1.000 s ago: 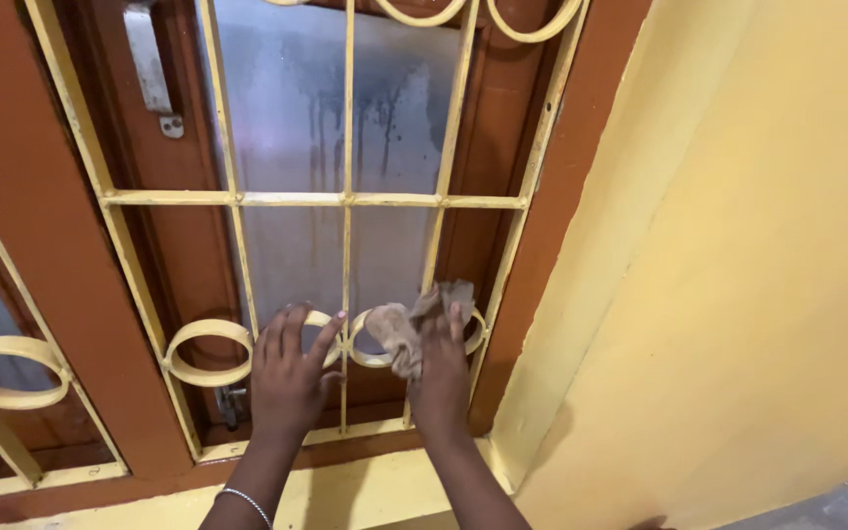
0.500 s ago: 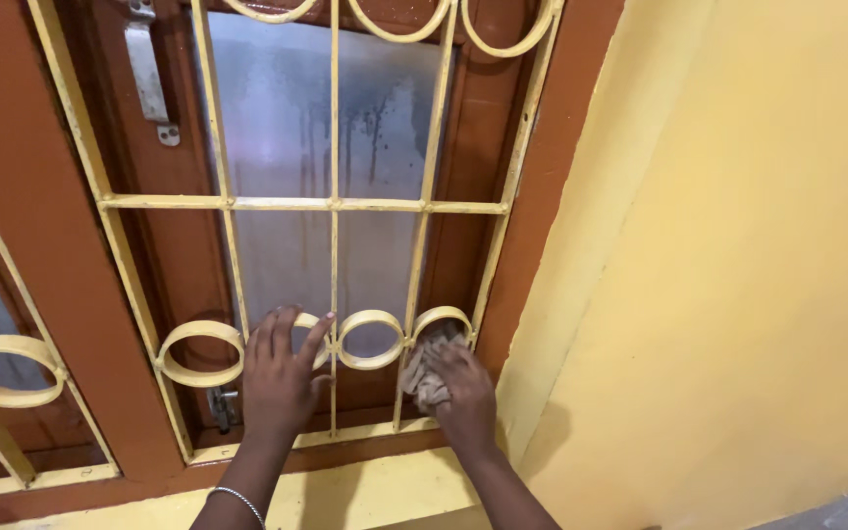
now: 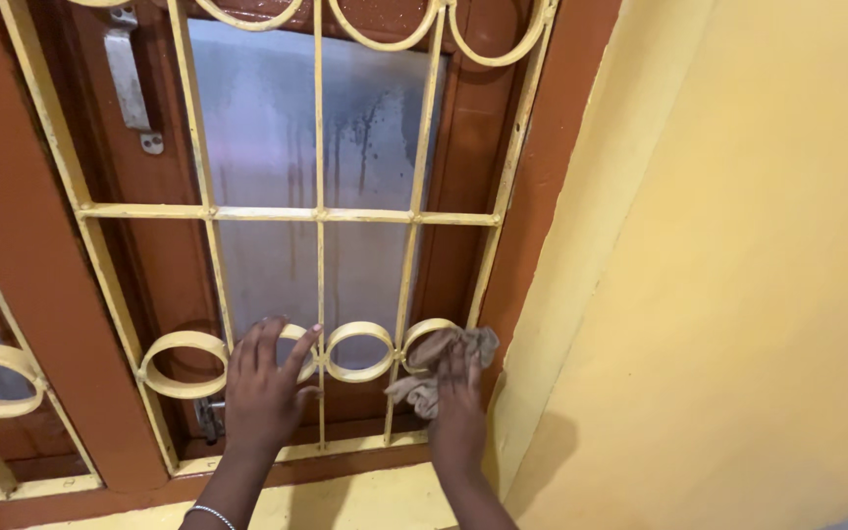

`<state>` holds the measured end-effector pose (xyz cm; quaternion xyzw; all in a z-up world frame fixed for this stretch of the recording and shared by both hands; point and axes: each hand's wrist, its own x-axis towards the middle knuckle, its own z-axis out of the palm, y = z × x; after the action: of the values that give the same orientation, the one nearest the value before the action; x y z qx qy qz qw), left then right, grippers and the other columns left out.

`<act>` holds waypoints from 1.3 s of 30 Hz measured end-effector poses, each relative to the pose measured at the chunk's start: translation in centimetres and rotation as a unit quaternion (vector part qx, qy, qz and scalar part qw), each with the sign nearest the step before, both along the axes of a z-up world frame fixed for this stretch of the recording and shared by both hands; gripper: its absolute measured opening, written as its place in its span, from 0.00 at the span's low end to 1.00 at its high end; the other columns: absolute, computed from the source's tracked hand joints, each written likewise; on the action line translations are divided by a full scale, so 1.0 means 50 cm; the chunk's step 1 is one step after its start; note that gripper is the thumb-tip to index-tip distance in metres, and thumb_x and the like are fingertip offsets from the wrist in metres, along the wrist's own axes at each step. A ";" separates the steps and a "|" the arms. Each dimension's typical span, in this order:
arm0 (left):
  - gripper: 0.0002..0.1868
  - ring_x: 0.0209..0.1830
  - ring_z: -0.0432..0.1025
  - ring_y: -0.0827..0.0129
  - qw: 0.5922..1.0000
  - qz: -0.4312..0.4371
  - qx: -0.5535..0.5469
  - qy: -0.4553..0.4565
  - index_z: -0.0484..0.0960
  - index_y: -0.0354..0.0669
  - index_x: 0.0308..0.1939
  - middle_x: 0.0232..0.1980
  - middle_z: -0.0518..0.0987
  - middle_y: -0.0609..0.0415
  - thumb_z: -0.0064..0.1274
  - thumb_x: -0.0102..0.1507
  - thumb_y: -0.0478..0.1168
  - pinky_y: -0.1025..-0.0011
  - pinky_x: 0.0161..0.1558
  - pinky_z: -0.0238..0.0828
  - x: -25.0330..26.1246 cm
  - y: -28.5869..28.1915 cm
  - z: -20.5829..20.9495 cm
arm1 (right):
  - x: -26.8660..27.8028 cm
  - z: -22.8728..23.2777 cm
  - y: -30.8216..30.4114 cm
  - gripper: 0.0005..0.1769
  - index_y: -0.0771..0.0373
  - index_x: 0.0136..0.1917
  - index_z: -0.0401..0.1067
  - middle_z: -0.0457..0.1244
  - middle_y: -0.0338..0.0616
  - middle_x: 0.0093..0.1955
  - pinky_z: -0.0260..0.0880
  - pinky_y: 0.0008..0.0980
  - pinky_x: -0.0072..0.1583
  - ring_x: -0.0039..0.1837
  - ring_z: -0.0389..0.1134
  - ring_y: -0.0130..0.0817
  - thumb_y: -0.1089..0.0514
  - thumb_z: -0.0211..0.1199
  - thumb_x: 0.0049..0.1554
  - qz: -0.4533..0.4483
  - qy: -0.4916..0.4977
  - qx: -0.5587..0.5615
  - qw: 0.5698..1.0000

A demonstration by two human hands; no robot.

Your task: The person wipes the glass panes and metal grilles of a window using a cloth. They move the cloth across the surface in repeated strokes, cleaning the lower and upper sections of the window frame.

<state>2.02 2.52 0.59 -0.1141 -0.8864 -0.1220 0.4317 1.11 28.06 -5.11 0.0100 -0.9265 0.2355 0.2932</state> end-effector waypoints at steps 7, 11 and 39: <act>0.54 0.71 0.58 0.50 1.000 0.001 0.005 0.003 0.65 0.66 0.70 0.67 0.65 0.47 0.73 0.41 0.47 0.49 0.70 0.55 0.004 0.004 0.002 | 0.011 -0.055 -0.071 0.49 0.61 0.74 0.60 0.52 0.48 0.80 0.64 0.50 0.69 0.78 0.47 0.60 0.67 0.70 0.40 0.064 0.151 -0.029 0.986; 0.53 0.72 0.58 0.50 1.000 -0.001 0.007 0.000 0.65 0.65 0.69 0.67 0.65 0.47 0.73 0.41 0.47 0.48 0.70 0.56 0.009 0.005 0.003 | -0.001 0.012 -0.090 0.35 0.53 0.74 0.66 0.69 0.45 0.61 0.73 0.38 0.58 0.57 0.71 0.38 0.69 0.53 0.54 0.124 -0.136 -0.521 0.833; 0.60 0.72 0.56 0.47 1.000 -0.023 -0.001 -0.008 0.65 0.76 0.74 0.71 0.63 0.50 0.75 0.38 0.51 0.49 0.64 0.54 -0.076 -0.026 -0.066 | 0.000 0.251 -0.147 0.18 0.68 0.50 0.75 0.67 0.54 0.49 0.67 0.47 0.58 0.57 0.67 0.51 0.67 0.65 0.43 0.022 0.226 -0.235 0.945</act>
<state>-1.76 1.20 -2.73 -0.1339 -0.8872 -0.1319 0.4215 1.10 20.70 7.42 0.0139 -0.7537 0.4444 0.4840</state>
